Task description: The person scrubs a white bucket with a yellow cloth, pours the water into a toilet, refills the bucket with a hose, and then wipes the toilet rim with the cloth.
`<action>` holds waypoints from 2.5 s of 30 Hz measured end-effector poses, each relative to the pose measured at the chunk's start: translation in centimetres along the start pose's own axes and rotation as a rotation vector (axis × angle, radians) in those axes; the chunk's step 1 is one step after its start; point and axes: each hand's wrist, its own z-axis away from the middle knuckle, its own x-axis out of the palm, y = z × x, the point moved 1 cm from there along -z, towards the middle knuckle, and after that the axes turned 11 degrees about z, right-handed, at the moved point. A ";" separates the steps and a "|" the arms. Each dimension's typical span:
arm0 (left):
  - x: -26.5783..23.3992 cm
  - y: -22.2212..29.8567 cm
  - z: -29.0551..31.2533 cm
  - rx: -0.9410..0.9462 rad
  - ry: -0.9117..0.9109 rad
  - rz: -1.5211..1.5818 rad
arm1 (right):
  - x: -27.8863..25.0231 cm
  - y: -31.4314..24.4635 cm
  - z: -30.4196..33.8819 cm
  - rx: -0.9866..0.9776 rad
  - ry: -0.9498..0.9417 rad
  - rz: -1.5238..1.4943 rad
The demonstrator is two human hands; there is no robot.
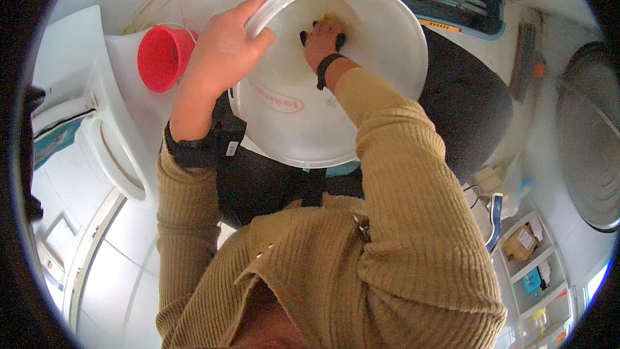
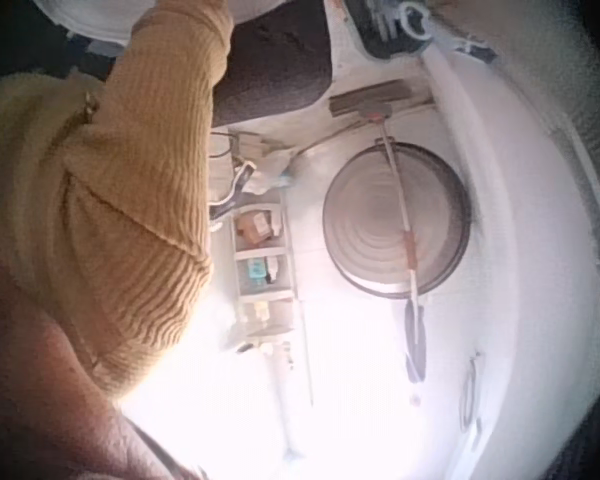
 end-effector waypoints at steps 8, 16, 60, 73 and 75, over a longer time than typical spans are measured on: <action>0.6 0.1 -1.6 0.065 0.014 0.084 | 3.4 -6.3 0.9 -0.449 -0.277 -0.615; 0.5 0.8 -2.0 0.038 -0.054 0.072 | 4.1 -6.8 0.9 -0.455 -0.420 -0.700; 0.4 0.2 -1.3 0.068 -0.022 0.043 | 8.8 -8.8 0.8 -0.437 -0.182 -0.576; 0.3 0.2 -1.3 0.057 -0.024 0.038 | 9.9 -9.6 0.5 -0.533 -0.154 -0.562; 0.3 0.2 -1.3 0.063 -0.021 0.036 | 9.8 -9.8 0.3 -0.520 -0.032 -0.700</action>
